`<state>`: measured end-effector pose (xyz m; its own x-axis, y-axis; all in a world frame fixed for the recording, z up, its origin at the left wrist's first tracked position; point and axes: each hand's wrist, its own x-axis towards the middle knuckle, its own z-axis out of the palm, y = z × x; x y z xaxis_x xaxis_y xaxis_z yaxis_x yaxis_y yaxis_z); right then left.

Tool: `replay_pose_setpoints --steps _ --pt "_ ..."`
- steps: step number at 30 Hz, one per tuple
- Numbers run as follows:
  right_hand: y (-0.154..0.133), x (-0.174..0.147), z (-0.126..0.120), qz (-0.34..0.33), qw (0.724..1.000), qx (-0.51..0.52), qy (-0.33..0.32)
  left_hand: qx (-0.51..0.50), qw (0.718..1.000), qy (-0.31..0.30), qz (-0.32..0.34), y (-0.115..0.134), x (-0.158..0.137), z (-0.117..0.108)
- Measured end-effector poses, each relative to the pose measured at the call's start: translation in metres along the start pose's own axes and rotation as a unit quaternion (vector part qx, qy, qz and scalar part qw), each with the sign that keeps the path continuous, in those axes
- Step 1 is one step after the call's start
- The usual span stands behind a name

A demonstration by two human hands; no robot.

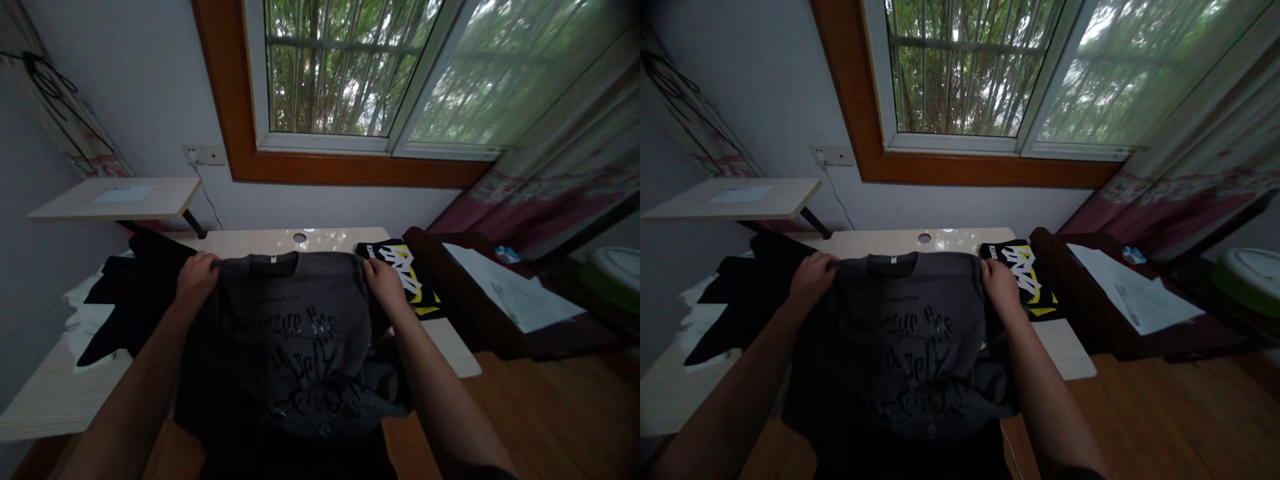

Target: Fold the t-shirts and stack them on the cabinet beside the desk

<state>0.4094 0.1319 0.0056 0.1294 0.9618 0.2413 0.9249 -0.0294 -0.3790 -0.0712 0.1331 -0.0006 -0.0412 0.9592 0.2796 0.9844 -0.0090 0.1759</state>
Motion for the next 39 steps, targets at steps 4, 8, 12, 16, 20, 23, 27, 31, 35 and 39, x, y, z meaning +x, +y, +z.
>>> replay_pose_setpoints --steps 4,8,12,16,20,23,27,31,35,39 --pt "0.004 0.014 -0.004 -0.028 0.990 0.063 0.120 0.006 0.996 0.090 -0.007 0.011 0.016 -0.002" --pt "0.000 0.023 -0.002 -0.053 0.992 0.030 0.114 0.038 0.999 0.032 -0.006 0.021 0.022 0.008" --pt "-0.021 0.016 0.004 -0.079 0.991 -0.040 0.101 0.039 0.996 -0.078 -0.011 0.021 0.024 0.028" --pt "-0.056 0.002 0.022 -0.161 0.985 -0.046 0.030 0.012 0.995 -0.090 -0.028 0.015 0.028 0.044" --pt "-0.086 -0.005 0.056 -0.232 0.970 -0.024 -0.066 -0.008 0.996 -0.085 -0.036 0.008 0.034 0.051" --pt "-0.101 -0.009 0.084 -0.264 0.957 -0.027 -0.120 -0.008 0.996 -0.079 -0.039 0.003 0.039 0.050" --pt "-0.114 -0.021 0.106 -0.288 0.944 -0.037 -0.157 0.007 0.999 -0.024 -0.029 -0.007 0.044 0.047" --pt "-0.120 -0.022 0.105 -0.300 0.942 -0.029 -0.147 0.033 0.999 -0.017 -0.014 -0.012 0.047 0.049" --pt "-0.113 0.005 0.093 -0.244 0.962 -0.006 -0.122 0.040 0.996 -0.074 -0.009 -0.009 0.049 0.052" --pt "-0.089 0.039 0.088 -0.127 0.986 -0.035 -0.100 0.029 0.991 -0.125 -0.026 -0.008 0.055 0.054"
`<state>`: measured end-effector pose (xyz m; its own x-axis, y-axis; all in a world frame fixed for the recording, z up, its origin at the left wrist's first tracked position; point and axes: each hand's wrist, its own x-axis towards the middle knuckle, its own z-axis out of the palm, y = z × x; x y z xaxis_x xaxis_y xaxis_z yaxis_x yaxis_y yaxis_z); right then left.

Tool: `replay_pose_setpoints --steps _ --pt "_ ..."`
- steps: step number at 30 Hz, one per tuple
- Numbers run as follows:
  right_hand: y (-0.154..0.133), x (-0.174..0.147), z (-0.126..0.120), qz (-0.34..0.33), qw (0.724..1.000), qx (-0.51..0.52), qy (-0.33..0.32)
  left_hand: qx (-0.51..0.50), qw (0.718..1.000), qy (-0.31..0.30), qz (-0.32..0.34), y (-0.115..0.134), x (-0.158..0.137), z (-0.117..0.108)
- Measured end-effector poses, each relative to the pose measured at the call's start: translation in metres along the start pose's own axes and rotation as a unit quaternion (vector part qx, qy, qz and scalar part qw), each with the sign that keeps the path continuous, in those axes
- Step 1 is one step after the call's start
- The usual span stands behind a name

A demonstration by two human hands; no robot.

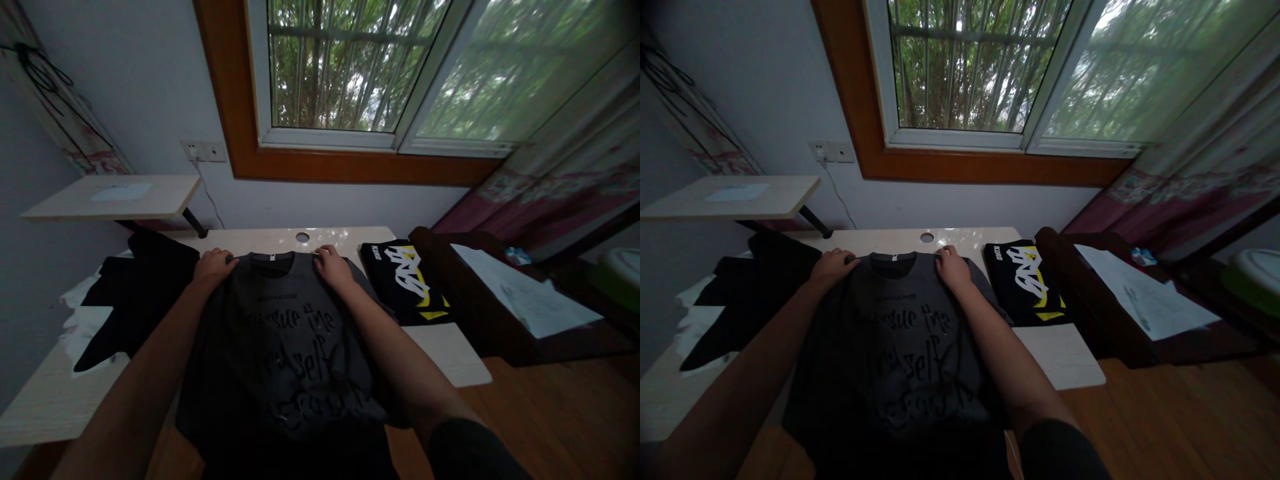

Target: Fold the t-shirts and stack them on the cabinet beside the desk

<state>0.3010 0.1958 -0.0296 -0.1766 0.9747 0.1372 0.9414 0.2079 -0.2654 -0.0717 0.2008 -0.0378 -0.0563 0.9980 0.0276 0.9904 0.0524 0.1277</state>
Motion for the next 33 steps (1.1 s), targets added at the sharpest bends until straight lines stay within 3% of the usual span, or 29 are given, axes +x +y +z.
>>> replay_pose_setpoints --steps 2,6,13,19,24,28,33 --pt "0.016 0.008 -0.001 0.028 0.999 -0.015 -0.020 -0.005 1.000 -0.018 -0.003 -0.002 0.004 0.000" --pt "0.039 0.017 -0.003 -0.004 0.998 -0.033 -0.052 -0.010 1.000 -0.008 -0.013 -0.003 0.011 -0.002" --pt "0.046 0.027 -0.006 0.029 0.996 -0.083 0.032 0.030 0.993 0.115 -0.009 0.024 0.008 -0.004" --pt "0.026 0.025 -0.005 0.041 0.991 -0.108 0.066 0.083 0.984 0.153 0.031 0.049 -0.003 -0.001" --pt "-0.009 0.021 0.006 -0.055 0.995 -0.071 0.050 0.053 0.982 0.139 0.114 0.073 -0.011 0.013" --pt "-0.038 0.017 0.030 -0.136 0.990 -0.021 0.015 0.009 0.986 0.126 0.108 0.097 -0.020 0.040" --pt "-0.050 0.005 0.055 -0.154 0.988 0.002 0.021 -0.035 0.987 0.109 0.109 0.105 -0.030 0.057"
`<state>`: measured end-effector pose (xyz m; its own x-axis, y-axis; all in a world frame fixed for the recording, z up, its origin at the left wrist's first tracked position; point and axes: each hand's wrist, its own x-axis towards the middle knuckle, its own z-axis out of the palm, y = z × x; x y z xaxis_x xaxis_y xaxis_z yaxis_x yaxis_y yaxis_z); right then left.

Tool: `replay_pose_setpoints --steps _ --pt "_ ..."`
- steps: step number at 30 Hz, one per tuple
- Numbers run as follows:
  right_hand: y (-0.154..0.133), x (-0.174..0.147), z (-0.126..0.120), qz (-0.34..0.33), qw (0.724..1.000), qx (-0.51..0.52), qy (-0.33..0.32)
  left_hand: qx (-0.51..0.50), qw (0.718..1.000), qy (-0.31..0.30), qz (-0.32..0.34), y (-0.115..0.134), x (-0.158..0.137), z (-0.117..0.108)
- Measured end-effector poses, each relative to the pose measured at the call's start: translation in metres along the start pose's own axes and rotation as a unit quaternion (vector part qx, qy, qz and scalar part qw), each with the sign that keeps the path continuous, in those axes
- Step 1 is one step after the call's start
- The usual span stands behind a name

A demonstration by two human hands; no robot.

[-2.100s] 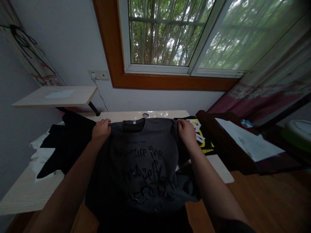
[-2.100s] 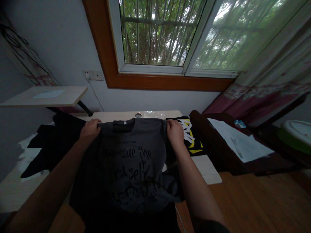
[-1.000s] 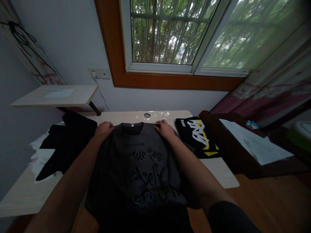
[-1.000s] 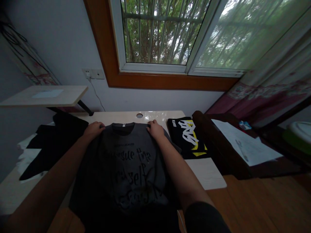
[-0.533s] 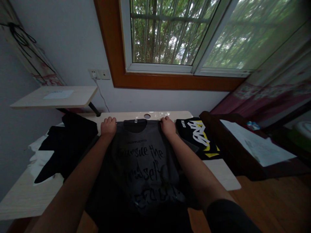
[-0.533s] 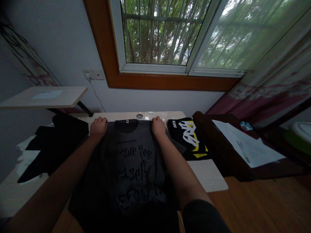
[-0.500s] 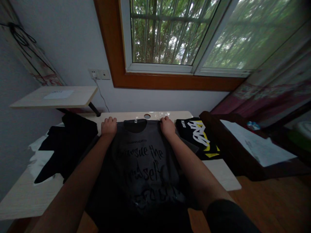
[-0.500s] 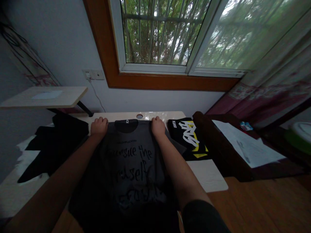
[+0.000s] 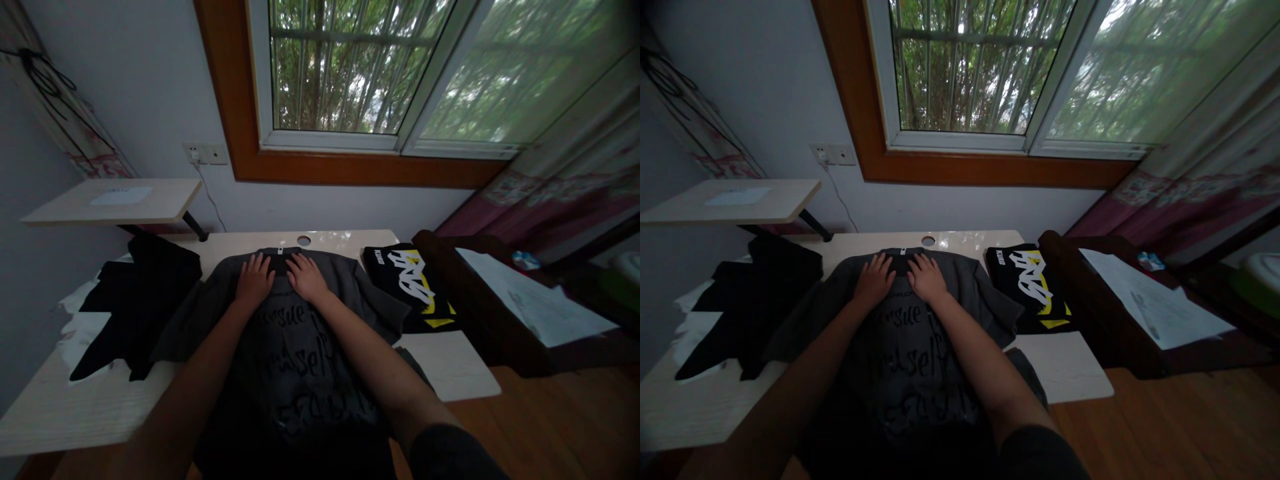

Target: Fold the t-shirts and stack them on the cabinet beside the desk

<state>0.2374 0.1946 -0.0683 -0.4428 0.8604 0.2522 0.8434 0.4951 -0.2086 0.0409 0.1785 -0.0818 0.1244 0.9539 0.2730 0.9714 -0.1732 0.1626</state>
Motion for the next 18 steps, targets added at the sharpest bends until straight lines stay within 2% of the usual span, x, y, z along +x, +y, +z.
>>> replay_pose_setpoints --steps 5,9,13,18 --pt "0.017 -0.015 -0.003 -0.002 1.000 0.009 0.000 -0.011 1.000 -0.006 -0.006 -0.022 -0.012 -0.007" --pt "0.034 -0.029 -0.010 0.028 1.000 0.006 0.009 -0.008 0.999 -0.014 -0.031 -0.039 -0.020 -0.009" --pt "0.046 -0.042 -0.017 0.054 0.998 0.002 0.010 0.001 0.999 -0.030 -0.030 -0.048 -0.025 -0.009" --pt "0.053 -0.053 -0.020 0.061 0.998 -0.007 0.009 0.005 1.000 -0.017 -0.014 -0.056 -0.033 -0.013"
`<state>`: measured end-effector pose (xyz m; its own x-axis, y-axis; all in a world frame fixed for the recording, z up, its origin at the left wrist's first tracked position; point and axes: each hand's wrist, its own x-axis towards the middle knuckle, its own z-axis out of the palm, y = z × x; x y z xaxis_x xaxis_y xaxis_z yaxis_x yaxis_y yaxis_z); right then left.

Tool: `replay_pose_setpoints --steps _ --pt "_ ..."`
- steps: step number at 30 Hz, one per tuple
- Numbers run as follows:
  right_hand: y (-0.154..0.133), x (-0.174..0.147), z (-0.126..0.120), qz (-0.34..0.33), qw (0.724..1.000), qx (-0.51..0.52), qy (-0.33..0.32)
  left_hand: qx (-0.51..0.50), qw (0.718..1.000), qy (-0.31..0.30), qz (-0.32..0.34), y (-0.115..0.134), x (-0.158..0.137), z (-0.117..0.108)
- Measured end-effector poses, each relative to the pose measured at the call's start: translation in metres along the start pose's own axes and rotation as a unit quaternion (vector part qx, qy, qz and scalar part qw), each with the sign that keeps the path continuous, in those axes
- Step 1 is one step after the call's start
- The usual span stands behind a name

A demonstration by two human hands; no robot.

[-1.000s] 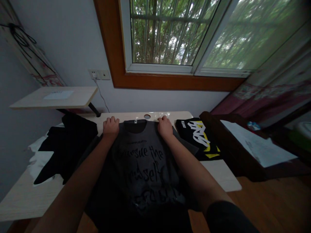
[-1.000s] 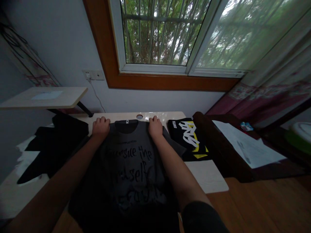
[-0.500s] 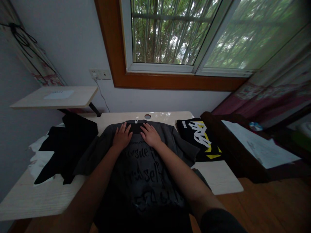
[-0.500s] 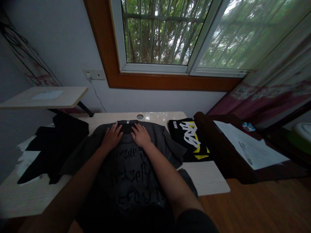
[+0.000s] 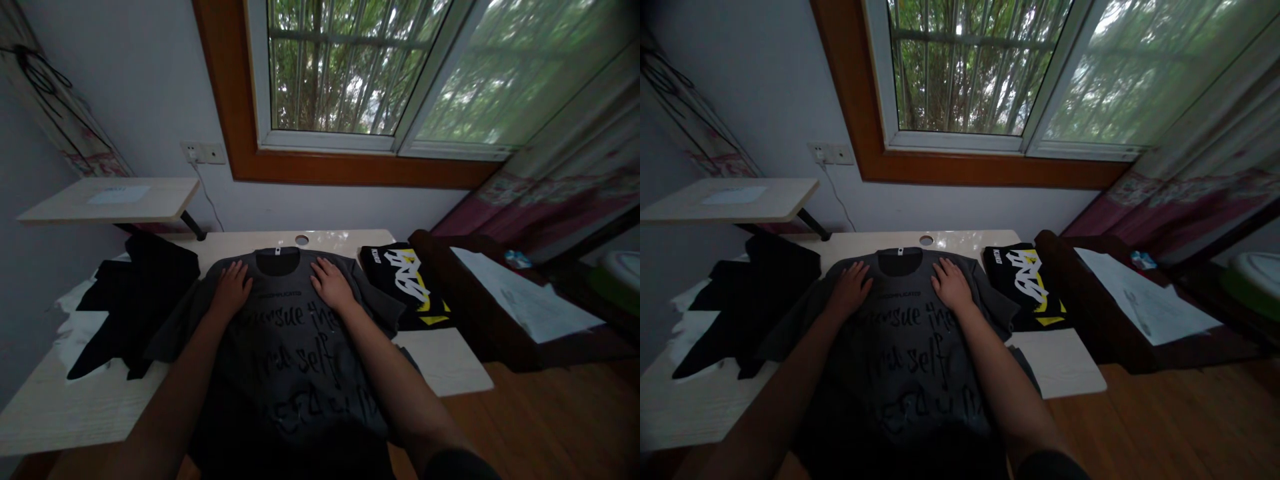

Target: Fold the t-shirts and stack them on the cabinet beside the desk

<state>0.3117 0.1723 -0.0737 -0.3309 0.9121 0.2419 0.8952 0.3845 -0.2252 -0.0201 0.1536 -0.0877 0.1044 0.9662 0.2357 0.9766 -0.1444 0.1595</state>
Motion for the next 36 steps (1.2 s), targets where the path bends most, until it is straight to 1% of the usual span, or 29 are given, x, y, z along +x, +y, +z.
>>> replay_pose_setpoints --steps 5,9,20,24,29,36 --pt "0.000 -0.010 -0.001 0.008 1.000 -0.005 0.012 -0.014 1.000 0.016 0.018 -0.013 -0.012 -0.006" --pt "-0.003 -0.019 -0.002 0.018 1.000 -0.007 0.021 -0.014 0.999 0.019 0.028 -0.018 -0.019 -0.010" --pt "-0.015 -0.041 -0.005 0.036 0.998 -0.022 0.053 0.004 0.999 0.011 0.041 -0.009 -0.032 -0.018" --pt "-0.016 -0.045 -0.006 0.034 0.997 -0.024 0.061 -0.005 0.998 0.025 0.054 -0.009 -0.040 -0.017" --pt "-0.014 -0.048 -0.005 0.030 0.997 -0.028 0.063 -0.007 0.996 0.040 0.074 -0.011 -0.049 -0.014" --pt "-0.015 -0.052 -0.006 0.042 0.997 -0.028 0.059 -0.004 0.996 0.040 0.079 -0.009 -0.059 -0.018"
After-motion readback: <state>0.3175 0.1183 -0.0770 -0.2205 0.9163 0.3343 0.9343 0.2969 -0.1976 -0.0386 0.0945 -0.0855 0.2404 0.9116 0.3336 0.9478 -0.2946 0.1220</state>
